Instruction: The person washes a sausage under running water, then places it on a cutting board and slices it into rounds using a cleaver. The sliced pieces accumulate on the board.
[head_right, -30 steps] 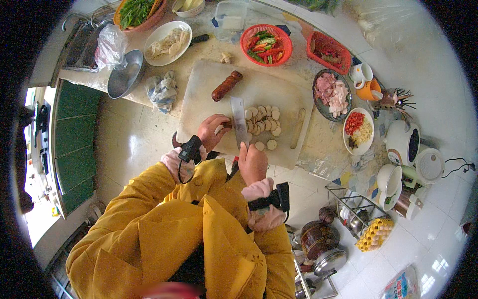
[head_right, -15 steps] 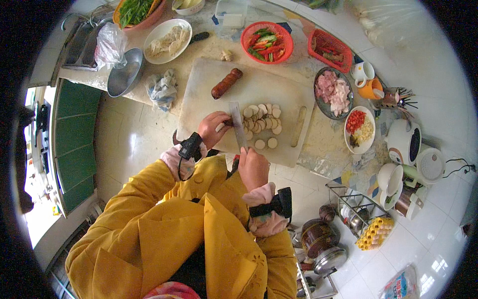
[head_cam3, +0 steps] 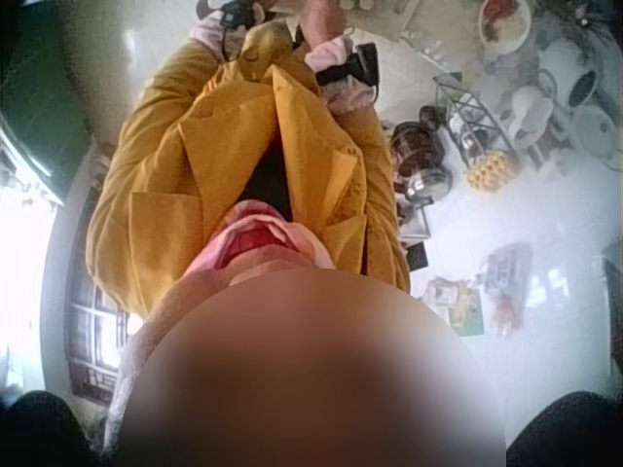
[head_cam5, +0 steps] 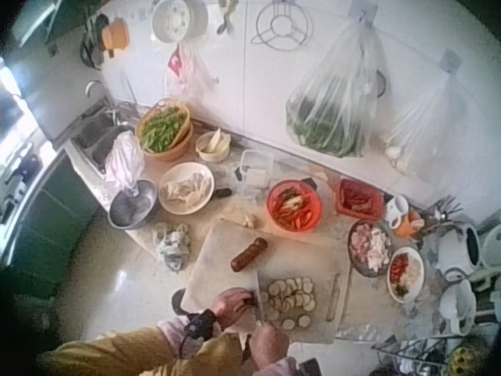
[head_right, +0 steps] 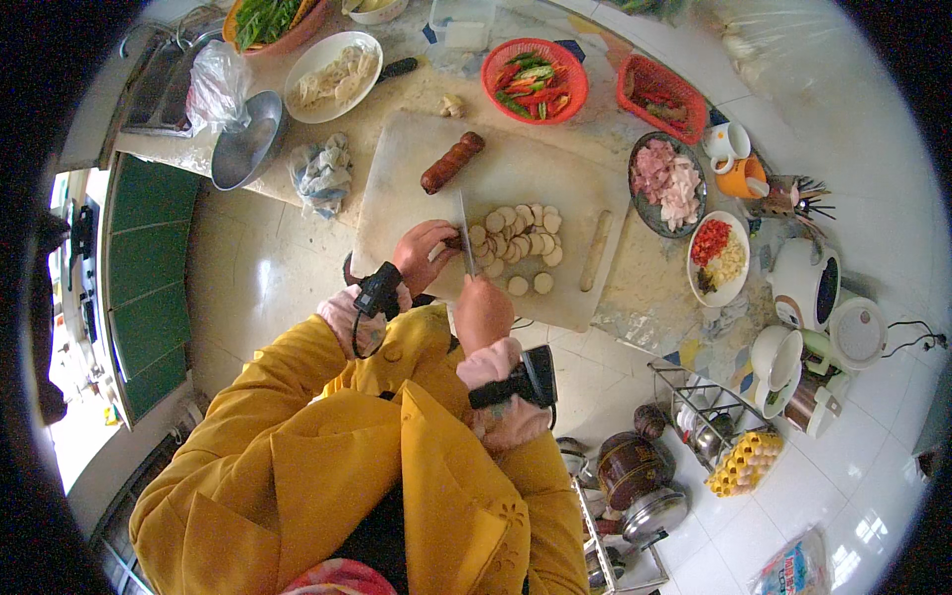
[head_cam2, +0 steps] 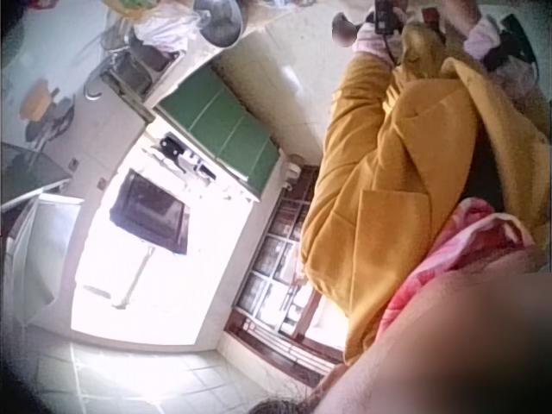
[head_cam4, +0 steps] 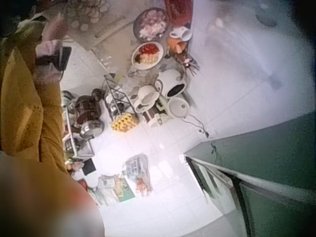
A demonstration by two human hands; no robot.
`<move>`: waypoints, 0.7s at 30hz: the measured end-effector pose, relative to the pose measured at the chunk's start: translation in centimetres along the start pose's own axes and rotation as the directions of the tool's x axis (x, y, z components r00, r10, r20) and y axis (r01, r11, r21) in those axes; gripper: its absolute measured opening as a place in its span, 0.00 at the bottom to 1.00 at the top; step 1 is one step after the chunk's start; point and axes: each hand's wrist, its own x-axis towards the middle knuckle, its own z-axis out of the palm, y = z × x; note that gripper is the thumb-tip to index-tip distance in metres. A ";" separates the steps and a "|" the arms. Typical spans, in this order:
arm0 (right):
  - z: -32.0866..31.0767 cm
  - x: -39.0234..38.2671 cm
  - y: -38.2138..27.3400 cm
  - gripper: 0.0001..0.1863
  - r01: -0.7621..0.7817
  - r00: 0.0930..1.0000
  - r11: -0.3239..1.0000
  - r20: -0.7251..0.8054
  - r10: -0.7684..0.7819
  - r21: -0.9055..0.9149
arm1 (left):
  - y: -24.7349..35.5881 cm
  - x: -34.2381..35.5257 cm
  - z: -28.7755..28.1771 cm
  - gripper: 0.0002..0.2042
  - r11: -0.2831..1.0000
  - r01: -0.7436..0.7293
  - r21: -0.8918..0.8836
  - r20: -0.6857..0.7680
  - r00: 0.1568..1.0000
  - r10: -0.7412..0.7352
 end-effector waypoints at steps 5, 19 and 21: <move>1.9 1.3 0.4 0.21 -0.103 0.990 0.994 -0.090 0.105 0.021 | 0.3 -0.2 -0.2 0.15 0.997 -0.035 0.069 0.019 0.999 0.034; -3.3 -1.8 3.0 0.23 0.098 0.994 0.995 -0.051 -0.096 0.031 | 0.9 0.1 -0.4 0.14 0.999 0.015 -0.033 0.004 1.000 -0.015; -3.6 -2.0 2.8 0.22 0.055 0.998 0.998 0.010 -0.055 0.012 | 1.1 0.2 -0.5 0.14 0.999 0.010 -0.041 0.004 1.000 -0.010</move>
